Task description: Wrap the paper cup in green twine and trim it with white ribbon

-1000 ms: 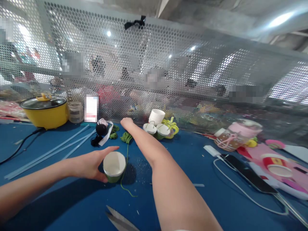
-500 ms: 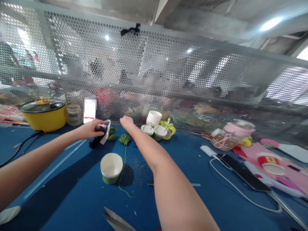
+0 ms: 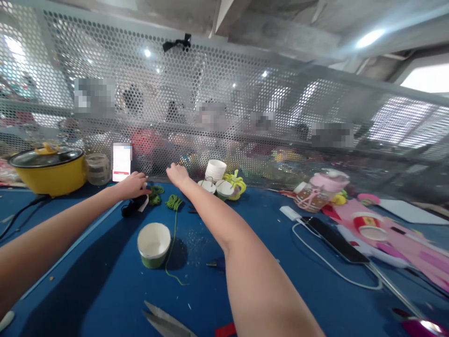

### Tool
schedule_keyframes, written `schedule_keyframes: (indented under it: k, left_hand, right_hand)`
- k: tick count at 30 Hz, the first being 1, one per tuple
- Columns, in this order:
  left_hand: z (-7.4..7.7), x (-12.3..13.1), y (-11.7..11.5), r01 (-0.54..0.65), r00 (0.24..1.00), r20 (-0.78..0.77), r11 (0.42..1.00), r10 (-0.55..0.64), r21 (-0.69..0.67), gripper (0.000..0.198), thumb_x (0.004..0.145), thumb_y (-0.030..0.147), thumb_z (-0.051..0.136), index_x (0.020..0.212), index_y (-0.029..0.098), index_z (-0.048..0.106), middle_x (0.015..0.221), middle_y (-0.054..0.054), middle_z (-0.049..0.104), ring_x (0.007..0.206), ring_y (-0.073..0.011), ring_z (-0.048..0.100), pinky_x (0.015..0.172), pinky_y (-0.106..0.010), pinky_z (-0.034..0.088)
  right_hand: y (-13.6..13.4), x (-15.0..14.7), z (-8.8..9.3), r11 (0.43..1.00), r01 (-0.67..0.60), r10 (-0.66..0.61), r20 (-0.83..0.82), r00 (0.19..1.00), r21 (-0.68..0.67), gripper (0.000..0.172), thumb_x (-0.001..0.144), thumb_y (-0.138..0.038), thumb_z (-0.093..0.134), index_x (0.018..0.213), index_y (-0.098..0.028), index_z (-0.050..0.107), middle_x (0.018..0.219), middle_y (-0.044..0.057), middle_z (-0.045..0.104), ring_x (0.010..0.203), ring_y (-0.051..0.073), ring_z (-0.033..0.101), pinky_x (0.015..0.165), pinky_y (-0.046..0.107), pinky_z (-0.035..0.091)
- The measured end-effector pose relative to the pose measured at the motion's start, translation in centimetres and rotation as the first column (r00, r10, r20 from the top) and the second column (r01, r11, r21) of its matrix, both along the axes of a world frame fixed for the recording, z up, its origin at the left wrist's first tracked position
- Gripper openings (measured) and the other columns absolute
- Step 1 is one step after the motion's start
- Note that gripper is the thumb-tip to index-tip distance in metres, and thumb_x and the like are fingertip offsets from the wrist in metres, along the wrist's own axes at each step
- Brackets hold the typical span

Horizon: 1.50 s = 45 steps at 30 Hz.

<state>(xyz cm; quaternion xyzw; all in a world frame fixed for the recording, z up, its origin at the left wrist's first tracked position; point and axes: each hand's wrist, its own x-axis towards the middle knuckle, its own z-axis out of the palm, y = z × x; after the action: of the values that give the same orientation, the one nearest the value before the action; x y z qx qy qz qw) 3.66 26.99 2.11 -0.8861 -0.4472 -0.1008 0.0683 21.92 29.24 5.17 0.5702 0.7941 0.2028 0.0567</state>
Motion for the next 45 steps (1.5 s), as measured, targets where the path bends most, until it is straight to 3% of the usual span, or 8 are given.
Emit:
schedule_keyframes:
  k: [11, 17, 24, 26, 27, 29, 31, 45]
  left_hand:
    - [-0.8, -2.4, -1.7, -0.056, 0.981, 0.178, 0.994, 0.073, -0.099, 0.028, 0.087, 0.029, 0.050, 0.111, 0.015, 0.051, 0.113, -0.008, 0.054, 0.095, -0.0202, 0.056, 0.080, -0.041, 0.048]
    - [0.9, -2.5, -3.5, -0.046, 0.873, 0.470, 0.983, 0.126, -0.178, 0.031, 0.073, 0.027, 0.063, 0.101, 0.013, 0.060, 0.103, -0.012, 0.060, 0.104, -0.0284, 0.052, 0.092, -0.042, 0.038]
    - [5.8, -0.4, -10.2, 0.226, 0.537, 0.823, 0.908, 0.186, -0.353, 0.045, 0.085, 0.047, 0.038, 0.092, 0.009, 0.061, 0.078, -0.011, 0.067, 0.069, -0.0196, 0.064, 0.062, -0.032, 0.051]
    - [6.8, 0.4, -13.1, 0.310, 0.405, 0.897, 0.896, 0.180, -0.319, 0.042, 0.090, 0.041, 0.028, 0.105, 0.012, 0.054, 0.090, -0.011, 0.066, 0.076, -0.0152, 0.064, 0.068, -0.029, 0.051]
    - [7.0, 0.8, -14.6, 0.349, 0.305, 0.934, 0.890, 0.187, -0.292, 0.037, 0.092, 0.036, 0.027, 0.106, 0.013, 0.053, 0.095, -0.010, 0.065, 0.079, -0.0126, 0.063, 0.071, -0.026, 0.051]
    - [7.2, 1.2, -17.3, 0.528, -0.166, 0.924, 0.822, 0.345, -0.212, 0.020, 0.088, 0.026, 0.043, 0.096, 0.014, 0.057, 0.091, -0.007, 0.066, 0.072, -0.0104, 0.063, 0.068, -0.023, 0.051]
    - [7.0, 1.2, -19.7, 0.606, -0.355, 0.824, 0.780, 0.442, -0.157, 0.014, 0.086, 0.019, 0.046, 0.085, 0.014, 0.060, 0.082, -0.005, 0.067, 0.066, -0.0090, 0.062, 0.062, -0.019, 0.051]
    - [3.6, -1.2, -26.4, 0.513, -0.489, 0.676, 0.808, 0.552, -0.289, 0.030, 0.092, 0.017, 0.031, 0.083, 0.013, 0.059, 0.065, -0.004, 0.065, 0.062, -0.0149, 0.066, 0.059, -0.027, 0.056]
  right_hand:
    - [-0.9, 1.4, 4.4, 0.998, 0.002, 0.016, -0.280, 0.960, 0.064, 0.029, 0.086, -0.029, 0.050, 0.112, -0.016, 0.052, 0.113, 0.008, 0.054, 0.094, 0.019, 0.056, 0.078, 0.039, 0.048]
    - [-3.1, 0.2, 7.4, 0.980, -0.079, 0.175, -0.588, 0.790, 0.185, 0.018, 0.087, -0.020, 0.048, 0.101, -0.012, 0.056, 0.101, 0.007, 0.060, 0.092, 0.017, 0.058, 0.080, 0.036, 0.048]
    - [-12.0, -1.7, 10.2, 0.922, -0.183, 0.387, -0.847, 0.365, 0.342, 0.016, 0.087, -0.016, 0.036, 0.094, -0.015, 0.050, 0.091, 0.004, 0.063, 0.078, 0.008, 0.064, 0.070, 0.023, 0.052]
    - [-15.8, -1.9, 9.6, 0.886, -0.298, 0.329, -0.935, -0.130, 0.354, 0.007, 0.081, -0.019, 0.047, 0.084, -0.016, 0.053, 0.082, 0.001, 0.063, 0.073, 0.010, 0.064, 0.071, 0.027, 0.053]
    - [-17.7, -2.0, 9.1, 0.876, -0.345, 0.245, -0.927, -0.283, 0.336, 0.004, 0.078, -0.019, 0.051, 0.080, -0.017, 0.054, 0.078, -0.001, 0.063, 0.071, 0.010, 0.064, 0.071, 0.029, 0.053]
    - [-21.2, -1.9, 7.7, 0.877, -0.401, 0.071, -0.898, -0.435, 0.264, 0.005, 0.074, -0.020, 0.057, 0.078, -0.018, 0.056, 0.081, 0.000, 0.065, 0.073, 0.011, 0.064, 0.073, 0.029, 0.052]
    - [-24.0, -1.5, 6.2, 0.880, -0.435, -0.060, -0.863, -0.502, 0.192, 0.008, 0.072, -0.022, 0.060, 0.079, -0.018, 0.058, 0.087, 0.001, 0.066, 0.074, 0.011, 0.064, 0.072, 0.029, 0.052]
    - [-31.3, 1.2, 1.8, 0.973, -0.186, -0.037, -0.712, -0.702, 0.133, 0.020, 0.069, -0.031, 0.068, 0.081, -0.020, 0.057, 0.074, -0.001, 0.068, 0.064, 0.010, 0.063, 0.061, 0.024, 0.052]
